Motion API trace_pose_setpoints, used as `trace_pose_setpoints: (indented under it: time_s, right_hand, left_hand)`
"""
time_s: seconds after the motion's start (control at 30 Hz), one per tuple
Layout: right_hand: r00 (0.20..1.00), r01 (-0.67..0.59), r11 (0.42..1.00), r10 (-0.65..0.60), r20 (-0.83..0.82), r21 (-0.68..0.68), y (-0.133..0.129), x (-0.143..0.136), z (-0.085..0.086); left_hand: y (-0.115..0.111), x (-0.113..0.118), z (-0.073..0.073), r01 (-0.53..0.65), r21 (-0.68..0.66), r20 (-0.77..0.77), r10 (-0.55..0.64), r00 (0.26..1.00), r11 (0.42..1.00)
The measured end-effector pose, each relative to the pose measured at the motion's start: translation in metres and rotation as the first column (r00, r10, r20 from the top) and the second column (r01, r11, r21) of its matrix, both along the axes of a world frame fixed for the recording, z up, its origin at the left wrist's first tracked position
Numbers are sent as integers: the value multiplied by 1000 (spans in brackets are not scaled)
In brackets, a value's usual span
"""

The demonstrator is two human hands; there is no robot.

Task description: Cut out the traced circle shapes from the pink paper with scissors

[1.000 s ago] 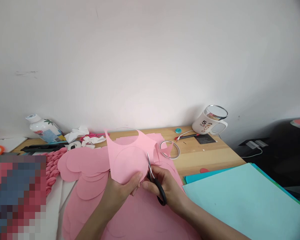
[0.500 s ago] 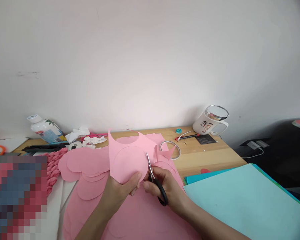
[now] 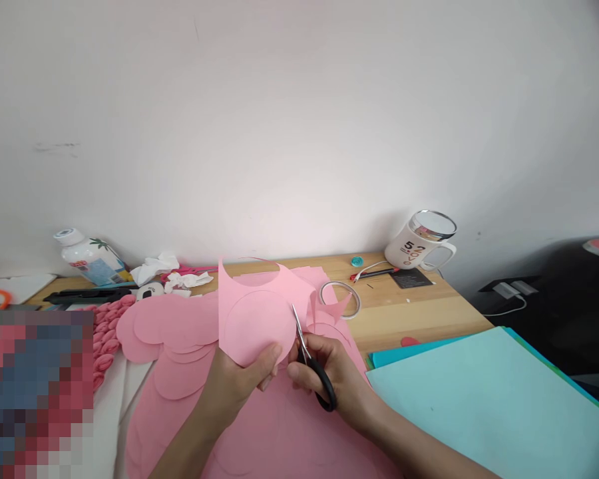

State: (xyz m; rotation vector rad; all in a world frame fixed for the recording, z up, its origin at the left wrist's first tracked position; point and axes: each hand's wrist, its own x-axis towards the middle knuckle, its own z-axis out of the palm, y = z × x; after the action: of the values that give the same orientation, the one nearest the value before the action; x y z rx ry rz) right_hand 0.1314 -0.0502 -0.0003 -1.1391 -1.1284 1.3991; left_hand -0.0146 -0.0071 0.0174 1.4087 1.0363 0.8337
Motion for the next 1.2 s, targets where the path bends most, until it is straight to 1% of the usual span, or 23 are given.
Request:
trace_pose_setpoints:
  time_s: [0.2, 0.5, 0.67, 0.73, 0.83, 0.97, 1.03, 1.13, 1.2]
  right_hand:
    - [1000, -8, 1000, 8, -20, -3, 1, 0, 0]
    - [1000, 0, 1000, 0, -10, -13, 0, -1, 1]
    - [1000, 7, 1000, -7, -5, -28, -1, 0, 2]
    - [1000, 6, 999, -6, -8, -34, -1, -1, 2]
    - [1000, 5, 999, -6, -13, -35, -1, -2, 1]
    - [1000, -14, 999, 14, -20, -37, 0, -3, -2]
    - [999, -16, 999, 15, -38, -29, 0, -2, -3]
    - [997, -4, 1000, 5, -77, 10, 1, 0, -3]
    - [996, -7, 999, 10, -91, 32, 2, 1, -2]
  left_hand:
    - [4, -3, -2, 71, 6, 18, -71, 997, 997]
    - [5, -5, -6, 44, 12, 59, -45, 997, 999]
    - [5, -4, -6, -7, -45, 153, 13, 988, 999]
    - [4, -3, -5, -18, -38, 176, 24, 984, 999]
    - [2, 0, -2, -9, 4, 117, 9, 993, 1000]
    - [-2, 3, 0, -43, 52, 18, 42, 999, 998]
    - [-3, 2, 0, -55, 33, 3, 55, 999, 998]
    - [-4, 2, -1, -58, -25, 21, 59, 998, 998]
    - [-4, 3, -1, -53, -41, 30, 54, 998, 998]
